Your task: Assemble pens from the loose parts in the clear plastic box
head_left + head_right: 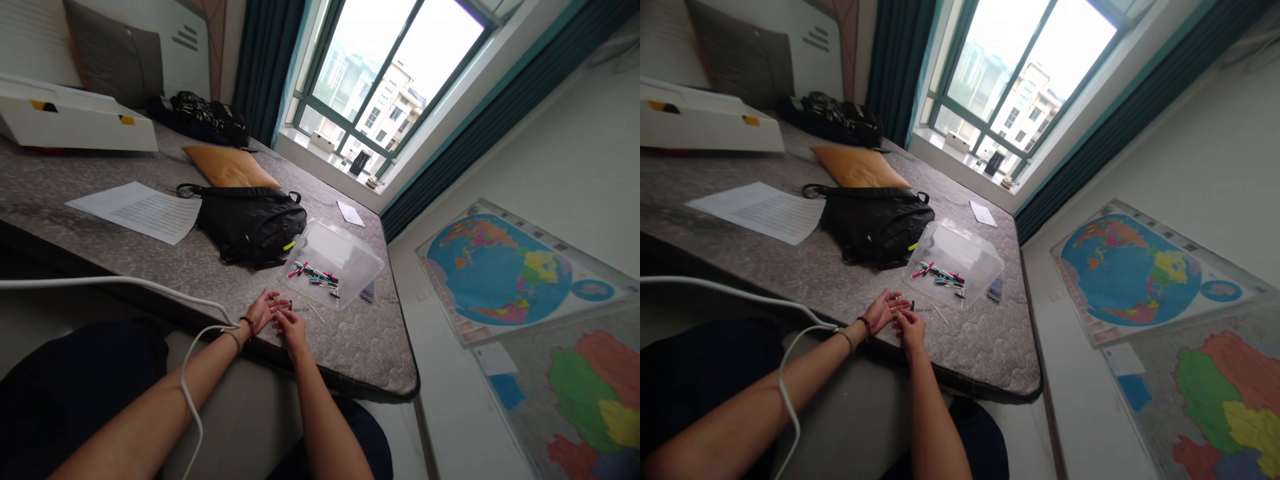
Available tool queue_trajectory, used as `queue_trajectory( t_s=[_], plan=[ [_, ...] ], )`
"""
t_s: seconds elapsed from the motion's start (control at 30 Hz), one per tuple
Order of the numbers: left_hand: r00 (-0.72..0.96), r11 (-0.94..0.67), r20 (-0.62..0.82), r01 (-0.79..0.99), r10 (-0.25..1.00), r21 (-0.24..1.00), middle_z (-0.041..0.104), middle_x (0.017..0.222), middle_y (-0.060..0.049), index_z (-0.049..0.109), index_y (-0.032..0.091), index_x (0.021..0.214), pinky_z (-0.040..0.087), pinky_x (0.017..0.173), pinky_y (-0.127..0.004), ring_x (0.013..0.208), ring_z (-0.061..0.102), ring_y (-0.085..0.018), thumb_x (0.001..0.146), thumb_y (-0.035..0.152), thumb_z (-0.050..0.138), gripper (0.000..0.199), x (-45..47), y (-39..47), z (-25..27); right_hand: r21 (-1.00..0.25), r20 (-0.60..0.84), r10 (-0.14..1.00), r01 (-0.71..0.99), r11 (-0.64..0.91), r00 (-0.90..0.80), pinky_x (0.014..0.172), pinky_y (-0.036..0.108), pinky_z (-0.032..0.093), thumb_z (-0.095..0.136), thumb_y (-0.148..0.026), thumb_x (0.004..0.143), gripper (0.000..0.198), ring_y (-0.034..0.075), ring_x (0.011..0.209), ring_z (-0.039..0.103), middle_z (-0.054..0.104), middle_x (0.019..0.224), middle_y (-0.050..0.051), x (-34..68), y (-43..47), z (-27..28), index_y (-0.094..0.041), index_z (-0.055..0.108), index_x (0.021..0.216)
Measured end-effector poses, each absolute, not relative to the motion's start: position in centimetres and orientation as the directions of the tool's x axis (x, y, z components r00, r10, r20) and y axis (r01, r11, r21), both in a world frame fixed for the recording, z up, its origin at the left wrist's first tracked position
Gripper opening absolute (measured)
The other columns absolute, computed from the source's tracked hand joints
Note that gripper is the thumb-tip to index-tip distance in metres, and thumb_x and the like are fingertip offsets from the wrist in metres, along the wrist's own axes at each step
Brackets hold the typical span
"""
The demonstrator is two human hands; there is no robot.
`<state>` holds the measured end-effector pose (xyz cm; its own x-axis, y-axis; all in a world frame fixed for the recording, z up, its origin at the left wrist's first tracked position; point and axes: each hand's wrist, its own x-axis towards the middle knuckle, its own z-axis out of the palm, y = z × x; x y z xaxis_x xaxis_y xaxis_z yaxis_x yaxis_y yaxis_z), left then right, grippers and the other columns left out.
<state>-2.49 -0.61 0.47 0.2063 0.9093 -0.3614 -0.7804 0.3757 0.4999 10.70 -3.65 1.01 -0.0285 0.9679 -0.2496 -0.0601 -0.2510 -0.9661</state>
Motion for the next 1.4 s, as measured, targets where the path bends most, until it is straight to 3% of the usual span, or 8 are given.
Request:
queue_trajectory(
  t_s=[0.2,0.43,0.7,1.17,1.4],
  plan=[
    [0.175,0.380,-0.383,-0.732,0.907,0.565,0.073,0.093,-0.018,0.052,0.017,0.104,0.054,0.055,-0.036,0.078,0.073,-0.029,0.092,0.064,0.037,0.051,-2.1,-0.4,0.1,-0.964,-0.255,0.967,-0.069,-0.256,-0.020,0.047,0.018,0.045,0.078,-0.041,0.067,0.040,0.014,0.064,0.067,0.075,0.086,0.008,9.2,-3.7,1.2,-0.014,0.075,0.097],
    [-0.003,0.306,-0.393,-0.623,0.920,0.720,0.073,0.074,-0.016,0.062,0.012,0.087,0.056,0.065,-0.035,0.071,0.073,-0.027,0.090,0.065,0.037,0.059,-0.8,0.4,-1.0,-0.965,-0.244,0.970,-0.097,-0.243,-0.004,0.051,0.020,0.048,0.078,-0.038,0.068,0.035,0.014,0.065,0.066,0.076,0.085,0.008,9.6,-4.1,1.3,-0.015,0.076,0.095],
    [-0.049,0.253,-0.313,-0.478,0.948,0.841,0.074,0.074,-0.015,0.067,0.012,0.080,0.056,0.067,-0.035,0.069,0.072,-0.025,0.085,0.073,0.038,0.068,-0.4,0.3,-1.9,-0.966,-0.233,0.972,-0.112,-0.232,-0.004,0.051,0.020,0.048,0.080,-0.037,0.066,0.036,0.014,0.063,0.065,0.075,0.080,0.006,9.7,-4.0,0.9,-0.014,0.077,0.093],
    [-0.142,0.250,-0.320,-0.370,0.937,0.895,0.074,0.072,-0.014,0.068,0.013,0.080,0.054,0.060,-0.033,0.067,0.072,-0.025,0.085,0.074,0.034,0.070,0.3,-0.1,-1.6,-0.968,-0.217,0.976,-0.135,-0.214,0.012,0.052,0.022,0.049,0.079,-0.036,0.066,0.032,0.015,0.063,0.066,0.075,0.080,0.006,9.9,-4.0,0.7,-0.015,0.077,0.089],
    [-0.107,0.238,-0.304,-0.405,0.947,0.883,0.074,0.072,-0.015,0.067,0.013,0.077,0.055,0.066,-0.035,0.070,0.072,-0.026,0.084,0.077,0.031,0.073,0.1,0.1,-1.9,-0.967,-0.214,0.977,-0.142,-0.209,0.021,0.052,0.022,0.049,0.080,-0.036,0.064,0.030,0.014,0.061,0.065,0.074,0.075,0.005,9.7,-4.1,0.9,-0.015,0.077,0.086]
  ],
)
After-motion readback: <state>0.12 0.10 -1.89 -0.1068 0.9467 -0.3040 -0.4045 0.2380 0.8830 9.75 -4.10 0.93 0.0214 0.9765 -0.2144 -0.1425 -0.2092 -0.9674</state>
